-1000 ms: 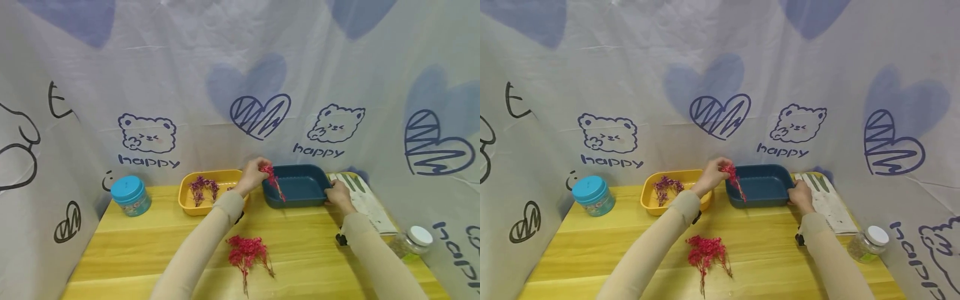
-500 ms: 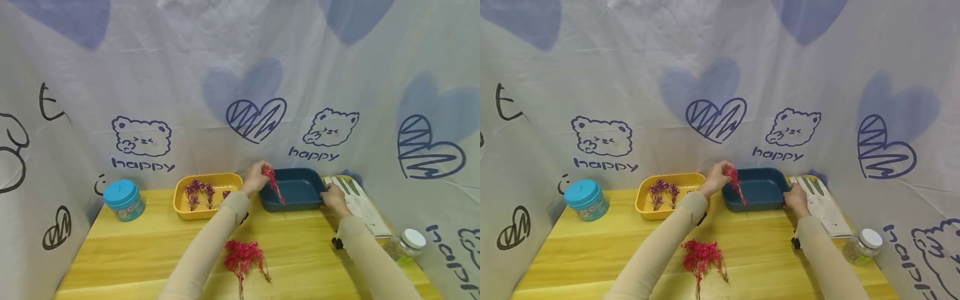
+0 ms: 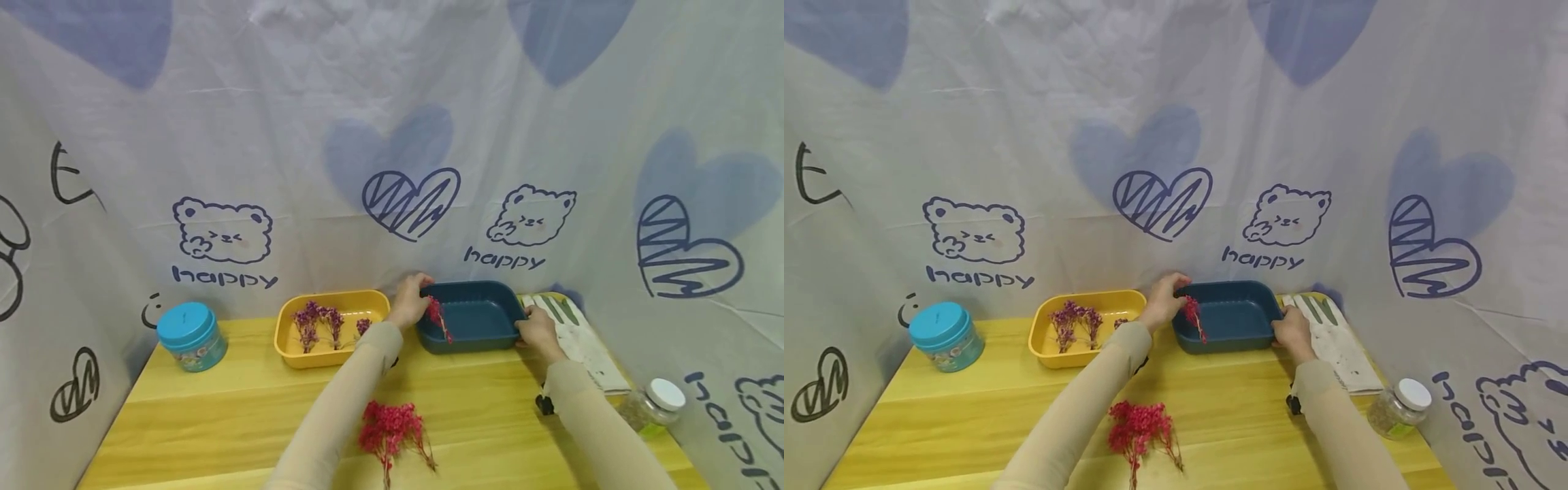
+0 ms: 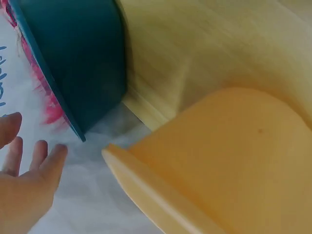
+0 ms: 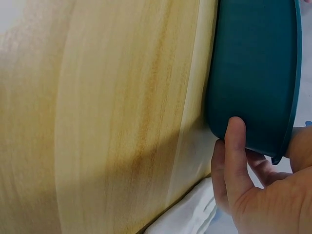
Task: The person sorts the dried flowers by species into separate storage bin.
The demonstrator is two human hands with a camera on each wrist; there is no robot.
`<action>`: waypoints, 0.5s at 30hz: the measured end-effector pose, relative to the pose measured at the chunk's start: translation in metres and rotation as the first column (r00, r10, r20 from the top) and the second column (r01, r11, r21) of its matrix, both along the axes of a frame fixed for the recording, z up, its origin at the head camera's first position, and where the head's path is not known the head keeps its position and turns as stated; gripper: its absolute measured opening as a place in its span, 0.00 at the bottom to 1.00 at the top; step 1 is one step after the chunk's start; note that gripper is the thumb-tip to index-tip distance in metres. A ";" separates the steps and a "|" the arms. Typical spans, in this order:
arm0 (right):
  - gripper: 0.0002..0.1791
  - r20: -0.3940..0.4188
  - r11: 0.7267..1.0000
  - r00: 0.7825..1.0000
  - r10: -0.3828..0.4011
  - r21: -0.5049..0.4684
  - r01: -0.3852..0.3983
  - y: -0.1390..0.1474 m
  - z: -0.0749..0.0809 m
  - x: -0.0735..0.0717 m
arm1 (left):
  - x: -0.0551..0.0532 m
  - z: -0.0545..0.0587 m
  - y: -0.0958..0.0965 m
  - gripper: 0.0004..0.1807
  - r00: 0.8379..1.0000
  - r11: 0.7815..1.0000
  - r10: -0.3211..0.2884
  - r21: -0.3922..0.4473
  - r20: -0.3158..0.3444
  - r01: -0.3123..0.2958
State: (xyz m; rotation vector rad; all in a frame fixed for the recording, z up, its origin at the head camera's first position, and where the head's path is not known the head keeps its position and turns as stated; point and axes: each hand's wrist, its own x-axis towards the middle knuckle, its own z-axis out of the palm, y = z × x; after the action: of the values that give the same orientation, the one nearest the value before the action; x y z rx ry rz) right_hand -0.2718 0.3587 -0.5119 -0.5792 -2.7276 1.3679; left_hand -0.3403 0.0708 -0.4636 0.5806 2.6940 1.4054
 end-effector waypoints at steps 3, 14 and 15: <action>0.12 -0.006 1.000 1.000 0.006 -0.003 -0.006 -0.001 -0.001 -0.001 | -0.001 -0.001 -0.005 0.21 1.000 1.000 0.010 -0.010 -0.023 -0.010; 0.13 0.001 1.000 1.000 0.015 -0.016 -0.015 -0.001 -0.001 0.000 | 0.010 0.011 -0.025 0.21 1.000 1.000 0.015 0.003 -0.006 -0.015; 0.13 0.002 1.000 1.000 0.012 -0.017 -0.012 0.000 0.000 0.000 | 0.011 0.013 -0.028 0.23 1.000 1.000 0.006 0.006 -0.004 -0.006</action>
State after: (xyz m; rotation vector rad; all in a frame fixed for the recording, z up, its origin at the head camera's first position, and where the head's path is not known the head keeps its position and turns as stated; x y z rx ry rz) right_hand -0.2716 0.3585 -0.5121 -0.5661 -2.7287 1.3951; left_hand -0.3292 0.0430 -0.4506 0.5769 2.6980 1.4157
